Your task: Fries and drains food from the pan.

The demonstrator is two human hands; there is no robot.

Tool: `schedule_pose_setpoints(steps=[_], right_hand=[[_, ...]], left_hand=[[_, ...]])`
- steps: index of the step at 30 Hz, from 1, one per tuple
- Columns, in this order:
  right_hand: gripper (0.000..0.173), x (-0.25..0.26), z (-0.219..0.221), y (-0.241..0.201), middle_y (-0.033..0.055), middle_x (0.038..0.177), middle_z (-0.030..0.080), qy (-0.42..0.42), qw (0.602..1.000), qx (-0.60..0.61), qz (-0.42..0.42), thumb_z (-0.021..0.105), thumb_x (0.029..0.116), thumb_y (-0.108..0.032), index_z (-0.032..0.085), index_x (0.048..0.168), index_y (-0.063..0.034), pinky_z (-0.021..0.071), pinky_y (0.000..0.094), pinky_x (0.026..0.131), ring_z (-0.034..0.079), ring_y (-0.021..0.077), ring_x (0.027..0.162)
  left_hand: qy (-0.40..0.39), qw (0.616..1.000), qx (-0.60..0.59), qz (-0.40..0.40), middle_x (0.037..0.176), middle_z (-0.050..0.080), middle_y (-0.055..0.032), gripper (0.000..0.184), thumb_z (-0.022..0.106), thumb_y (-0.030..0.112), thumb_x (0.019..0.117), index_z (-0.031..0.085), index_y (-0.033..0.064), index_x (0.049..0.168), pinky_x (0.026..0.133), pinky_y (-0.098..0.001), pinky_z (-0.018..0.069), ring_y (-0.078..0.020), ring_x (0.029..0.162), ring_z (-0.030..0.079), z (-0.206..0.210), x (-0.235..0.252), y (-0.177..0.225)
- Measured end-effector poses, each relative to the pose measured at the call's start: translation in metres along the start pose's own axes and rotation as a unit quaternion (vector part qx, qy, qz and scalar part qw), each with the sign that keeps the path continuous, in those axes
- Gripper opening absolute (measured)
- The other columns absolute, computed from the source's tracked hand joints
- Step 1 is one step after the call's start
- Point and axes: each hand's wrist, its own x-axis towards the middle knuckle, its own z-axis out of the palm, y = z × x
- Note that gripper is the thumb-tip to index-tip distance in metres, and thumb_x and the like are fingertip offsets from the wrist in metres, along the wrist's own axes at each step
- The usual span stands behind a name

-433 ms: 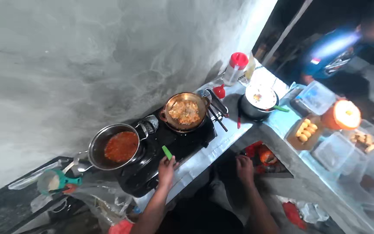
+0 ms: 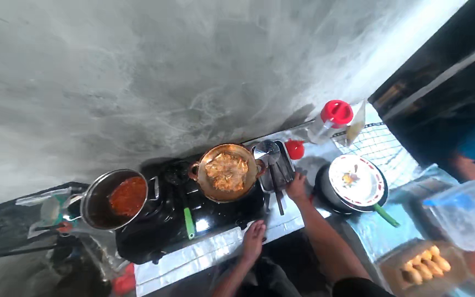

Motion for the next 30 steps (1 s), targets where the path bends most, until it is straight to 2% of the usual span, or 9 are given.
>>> schedule_pose_setpoints(steps=[4,7,10,13,16,19,21,24,30], right_hand=[[0.077,-0.018,-0.024,-0.001,0.0190,0.142,0.059,-0.008,0.995,-0.094,0.014,0.061,0.0957,-0.041,0.031,0.160,-0.0100,0.0559,0.0587,0.092,0.068,0.0368,0.114],[0.065,-0.040,-0.047,0.012,0.0173,0.122,0.071,-0.002,0.997,-0.067,0.024,0.057,0.0977,-0.045,0.045,0.154,-0.0160,0.0549,0.0620,0.088,0.070,0.0371,0.106],[0.053,-0.057,-0.072,0.032,0.0208,0.114,0.072,0.026,0.999,0.044,0.018,0.055,0.1024,-0.041,0.054,0.149,-0.0152,0.0533,0.0642,0.088,0.069,0.0395,0.104],[0.060,-0.060,-0.100,0.045,0.0219,0.114,0.072,0.074,0.994,0.081,-0.006,0.047,0.1044,-0.058,0.063,0.138,-0.0102,0.0520,0.0646,0.092,0.069,0.0398,0.106],[0.058,-0.065,-0.139,0.035,0.0229,0.111,0.071,0.115,0.987,0.110,-0.006,0.043,0.1077,-0.052,0.066,0.132,-0.0049,0.0512,0.0635,0.093,0.068,0.0395,0.103],[0.057,-0.064,-0.169,0.019,0.0184,0.094,0.067,0.139,0.978,0.152,-0.021,0.040,0.1088,-0.051,0.067,0.125,-0.0039,0.0537,0.0578,0.074,0.065,0.0335,0.078],[0.057,-0.067,-0.181,0.003,0.0159,0.090,0.066,0.140,0.974,0.173,-0.044,0.040,0.1086,-0.053,0.067,0.125,-0.0052,0.0531,0.0551,0.068,0.062,0.0305,0.072],[0.055,-0.072,-0.182,-0.035,0.0190,0.102,0.070,0.093,0.977,0.147,-0.126,0.043,0.1087,-0.049,0.065,0.130,-0.0041,0.0548,0.0569,0.082,0.067,0.0322,0.087],[0.054,-0.035,-0.143,-0.135,0.0193,0.130,0.068,-0.107,0.913,-0.189,-0.344,0.047,0.1065,-0.052,0.062,0.141,-0.0140,0.0463,0.0634,0.106,0.063,0.0392,0.123]], left_hand=[[-0.043,0.990,-0.087,-0.099,0.156,0.042,-0.0206,0.076,0.057,0.043,0.1036,0.023,0.0065,0.161,0.108,-0.0555,0.0477,-0.0347,0.140,0.048,0.075,0.060,0.009],[0.003,0.986,-0.127,-0.107,0.119,0.066,-0.0206,0.059,0.050,0.048,0.1063,0.045,0.0071,0.148,0.084,-0.0499,0.0592,-0.0313,0.101,0.069,0.100,0.086,0.024],[0.018,0.991,-0.082,-0.100,0.082,0.056,-0.0114,0.060,0.031,0.054,0.1093,0.059,0.0032,0.125,0.062,-0.0412,0.0504,-0.0235,0.067,0.055,0.107,0.088,0.049],[-0.012,0.995,-0.049,-0.091,0.077,0.052,-0.0081,0.062,0.025,0.054,0.1098,0.060,0.0032,0.118,0.059,-0.0389,0.0468,-0.0212,0.063,0.050,0.105,0.062,0.081],[-0.068,0.989,-0.117,-0.059,0.070,0.047,-0.0010,0.051,0.030,0.050,0.1106,0.056,0.0064,0.108,0.050,-0.0296,0.0409,-0.0132,0.054,0.043,0.095,0.015,0.111],[-0.105,0.970,-0.221,-0.008,0.065,0.045,0.0022,0.041,0.035,0.043,0.1115,0.054,0.0087,0.100,0.043,-0.0225,0.0363,-0.0080,0.047,0.039,0.065,-0.034,0.137],[-0.083,0.967,-0.238,0.048,0.071,0.054,0.0008,0.036,0.037,0.036,0.1118,0.058,0.0069,0.111,0.046,-0.0222,0.0419,-0.0078,0.051,0.047,0.031,-0.056,0.145],[0.039,0.979,-0.167,0.109,0.085,0.061,-0.0028,0.035,0.043,0.026,0.1104,0.056,0.0082,0.137,0.050,-0.0250,0.0435,-0.0100,0.059,0.051,-0.032,-0.074,0.137],[0.257,0.963,0.016,0.075,0.079,0.054,-0.0057,0.042,0.043,0.040,0.1091,0.048,0.0112,0.140,0.058,-0.0381,0.0495,-0.0177,0.059,0.052,-0.111,-0.107,0.083]])
